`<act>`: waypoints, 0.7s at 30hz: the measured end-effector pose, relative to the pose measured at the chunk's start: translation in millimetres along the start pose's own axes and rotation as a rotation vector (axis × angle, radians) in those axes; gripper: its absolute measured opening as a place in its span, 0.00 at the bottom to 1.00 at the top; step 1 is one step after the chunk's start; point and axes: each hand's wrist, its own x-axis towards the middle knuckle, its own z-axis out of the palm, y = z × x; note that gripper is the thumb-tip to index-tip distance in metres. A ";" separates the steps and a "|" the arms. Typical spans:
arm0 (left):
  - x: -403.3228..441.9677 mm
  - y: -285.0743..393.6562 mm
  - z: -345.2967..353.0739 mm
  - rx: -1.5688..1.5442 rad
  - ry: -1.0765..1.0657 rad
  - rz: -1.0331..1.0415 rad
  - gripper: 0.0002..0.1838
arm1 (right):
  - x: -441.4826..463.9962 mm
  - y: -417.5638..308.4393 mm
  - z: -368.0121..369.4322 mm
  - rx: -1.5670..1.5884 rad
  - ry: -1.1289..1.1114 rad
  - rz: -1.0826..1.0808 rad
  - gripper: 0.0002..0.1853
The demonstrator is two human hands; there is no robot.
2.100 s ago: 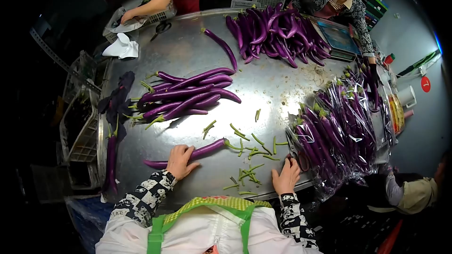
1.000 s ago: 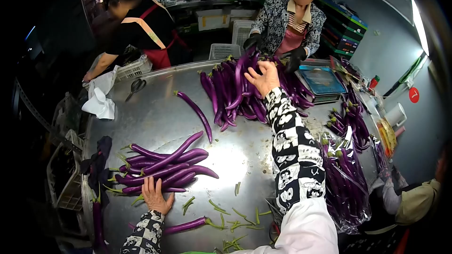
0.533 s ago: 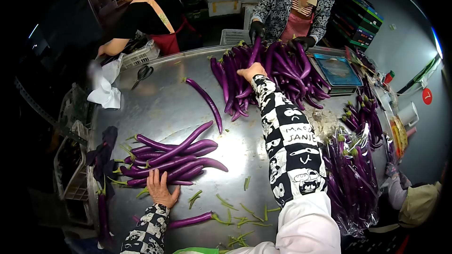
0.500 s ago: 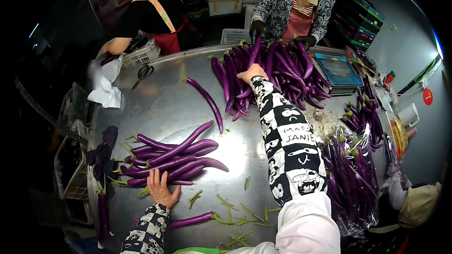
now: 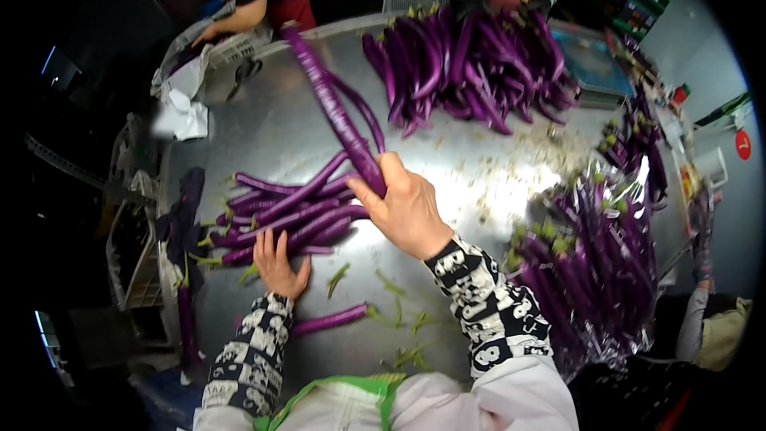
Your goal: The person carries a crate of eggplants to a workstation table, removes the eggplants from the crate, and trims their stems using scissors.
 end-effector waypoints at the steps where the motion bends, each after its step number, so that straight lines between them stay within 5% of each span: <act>1: 2.3 5.3 -5.1 -0.012 -0.022 -0.018 0.40 | -17.6 -10.3 -2.0 0.000 -0.054 0.008 0.16; 6: 26.0 84.7 -60.0 -0.176 -0.063 -0.151 0.35 | -84.8 -26.4 -2.0 0.039 -0.245 0.062 0.18; 9: 53.6 129.1 -94.6 -2.111 -0.320 -0.785 0.26 | -109.3 -38.9 -2.1 0.107 -0.353 0.138 0.18; 13: 51.7 137.0 -107.3 -1.981 -0.434 -0.852 0.25 | -136.5 -42.5 0.4 0.280 -0.461 0.172 0.25; 16: 38.9 130.5 -106.6 -2.104 -0.510 -0.820 0.26 | -156.2 -34.0 -7.2 0.890 -0.672 0.306 0.40; 21: 21.2 134.9 -114.6 -2.148 -0.585 -0.818 0.23 | -167.8 -36.2 -17.2 1.190 -0.768 0.448 0.34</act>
